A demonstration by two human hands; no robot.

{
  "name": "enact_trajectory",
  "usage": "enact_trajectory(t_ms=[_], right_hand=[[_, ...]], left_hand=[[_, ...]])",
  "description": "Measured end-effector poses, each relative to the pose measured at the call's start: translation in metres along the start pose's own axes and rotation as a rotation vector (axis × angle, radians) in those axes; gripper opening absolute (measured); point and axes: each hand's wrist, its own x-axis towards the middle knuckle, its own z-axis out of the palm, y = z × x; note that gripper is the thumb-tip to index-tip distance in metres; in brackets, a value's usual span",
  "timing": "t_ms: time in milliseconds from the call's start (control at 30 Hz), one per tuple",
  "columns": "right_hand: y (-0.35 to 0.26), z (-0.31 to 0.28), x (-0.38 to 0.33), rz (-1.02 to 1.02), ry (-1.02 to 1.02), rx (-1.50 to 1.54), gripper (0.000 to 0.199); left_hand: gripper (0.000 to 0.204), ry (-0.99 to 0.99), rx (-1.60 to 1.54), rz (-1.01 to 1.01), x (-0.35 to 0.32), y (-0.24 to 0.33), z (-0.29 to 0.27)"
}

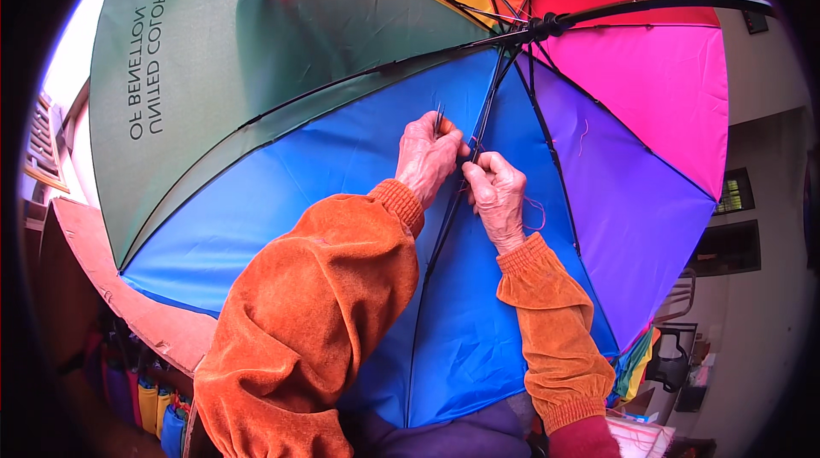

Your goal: Repairing colorful umbrellas by threading the fabric onto the metal ribs.

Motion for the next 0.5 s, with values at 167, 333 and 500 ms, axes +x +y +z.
enact_trajectory(t_ms=[167, 333, 500], right_hand=[[0.000, -0.002, 0.000, 0.010, 0.004, -0.002, 0.015], [-0.001, -0.003, 0.000, 0.012, 0.003, 0.010, 0.014], [0.001, -0.003, 0.001, -0.011, -0.002, -0.021, 0.014]], left_hand=[[0.009, 0.018, -0.039, -0.038, -0.002, 0.004, 0.000], [0.008, 0.025, 0.017, -0.008, -0.001, 0.001, 0.003], [0.007, 0.040, 0.043, 0.071, 0.006, -0.011, 0.004]])
